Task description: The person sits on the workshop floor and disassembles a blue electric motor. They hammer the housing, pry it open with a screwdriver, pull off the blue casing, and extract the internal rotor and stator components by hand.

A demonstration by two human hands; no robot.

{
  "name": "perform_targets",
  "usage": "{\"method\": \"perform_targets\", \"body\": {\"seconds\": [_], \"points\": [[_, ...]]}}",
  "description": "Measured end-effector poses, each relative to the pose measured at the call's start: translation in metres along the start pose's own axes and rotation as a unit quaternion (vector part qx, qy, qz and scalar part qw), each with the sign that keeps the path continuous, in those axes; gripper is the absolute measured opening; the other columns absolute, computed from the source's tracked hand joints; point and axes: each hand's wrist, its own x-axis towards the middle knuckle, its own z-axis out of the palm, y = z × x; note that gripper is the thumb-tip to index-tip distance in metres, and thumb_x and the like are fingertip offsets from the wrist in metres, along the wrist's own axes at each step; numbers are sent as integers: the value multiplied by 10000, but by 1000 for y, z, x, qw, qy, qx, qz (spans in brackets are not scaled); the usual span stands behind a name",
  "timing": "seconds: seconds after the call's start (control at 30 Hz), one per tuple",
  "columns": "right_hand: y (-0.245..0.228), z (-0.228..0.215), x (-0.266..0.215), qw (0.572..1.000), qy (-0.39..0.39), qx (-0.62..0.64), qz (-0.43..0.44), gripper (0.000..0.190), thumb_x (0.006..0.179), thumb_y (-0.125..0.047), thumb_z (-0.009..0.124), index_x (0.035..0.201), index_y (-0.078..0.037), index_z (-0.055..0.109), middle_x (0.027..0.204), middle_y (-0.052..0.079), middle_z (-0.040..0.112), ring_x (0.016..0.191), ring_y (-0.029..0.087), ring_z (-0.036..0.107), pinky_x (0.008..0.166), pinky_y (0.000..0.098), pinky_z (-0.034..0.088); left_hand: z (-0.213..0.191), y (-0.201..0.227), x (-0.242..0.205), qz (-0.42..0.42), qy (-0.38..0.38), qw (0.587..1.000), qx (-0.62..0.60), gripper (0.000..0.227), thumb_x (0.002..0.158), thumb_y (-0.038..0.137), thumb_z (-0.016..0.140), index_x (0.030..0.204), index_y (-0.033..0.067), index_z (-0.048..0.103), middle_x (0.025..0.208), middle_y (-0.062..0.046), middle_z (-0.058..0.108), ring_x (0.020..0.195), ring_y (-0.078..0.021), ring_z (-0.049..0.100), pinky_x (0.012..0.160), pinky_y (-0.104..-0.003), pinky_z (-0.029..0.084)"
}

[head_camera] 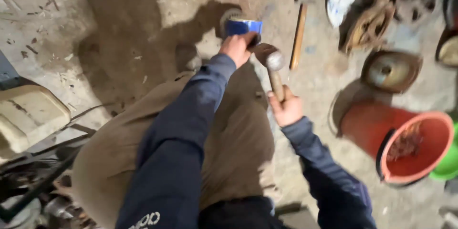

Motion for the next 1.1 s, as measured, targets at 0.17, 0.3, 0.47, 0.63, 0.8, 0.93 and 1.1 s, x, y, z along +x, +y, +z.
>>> {"method": "perform_targets", "body": {"seconds": [0.17, 0.3, 0.47, 0.63, 0.8, 0.93, 1.1], "points": [[24, -11, -70, 949, 6, 301, 97, 349, 1054, -384, 584, 981, -43, 593, 646, 60, 565, 527, 205, 533, 484, 352, 434, 21, -5, -4, -2, -35, 999, 28, 225, 883, 201, 736, 1100, 162, 694, 941, -196, 722, 867, -433, 685, 759, -529, 529], [71, 5, -126, 842, -27, 468, 268, 357, 1006, -409, 546, 975, -58, 595, 585, 36, 541, 440, 161, 501, 396, 328, 413, 6, -4, 4, -48, 42, 992, -113, 213, 911, 231, 752, 1089, 153, 663, 932, -161, 725, 871, -359, 722, 778, -442, 578], [122, 60, -176, 750, -37, 523, 403, 364, 1007, -433, 562, 984, -72, 604, 600, 20, 508, 437, 149, 460, 379, 319, 367, -20, 2, 7, -54, 0, 994, -91, 201, 926, 216, 738, 1085, 130, 649, 941, -142, 721, 873, -360, 708, 758, -443, 555], [129, 74, -182, 675, -44, 585, 447, 364, 1001, -452, 570, 994, -89, 591, 631, 23, 526, 451, 157, 480, 397, 318, 390, 3, 9, 1, -37, -54, 998, 12, 209, 935, 208, 739, 1074, 97, 629, 986, -153, 691, 913, -415, 649, 750, -494, 506], [117, 68, -172, 657, -60, 591, 464, 309, 1001, -424, 581, 1001, -114, 576, 675, 22, 550, 493, 147, 498, 427, 309, 400, 43, 2, 18, -12, -113, 993, 37, 247, 861, 166, 677, 1093, 96, 628, 1085, -143, 683, 1017, -421, 639, 801, -507, 526], [122, 66, -163, 614, -73, 619, 485, 328, 997, -432, 579, 960, -106, 568, 647, 36, 533, 467, 162, 483, 408, 321, 386, 69, 11, 56, -65, -84, 982, 159, 291, 808, 247, 756, 1050, 112, 671, 1120, -150, 687, 976, -420, 654, 754, -535, 519], [126, 61, -144, 540, -106, 648, 528, 350, 973, -496, 566, 945, -147, 557, 611, 24, 494, 424, 156, 435, 377, 312, 354, 95, -3, 79, -212, -299, 884, 290, 597, 759, 553, 851, 1110, 101, 682, 1128, -184, 709, 1071, -386, 667, 908, -502, 524]]}}
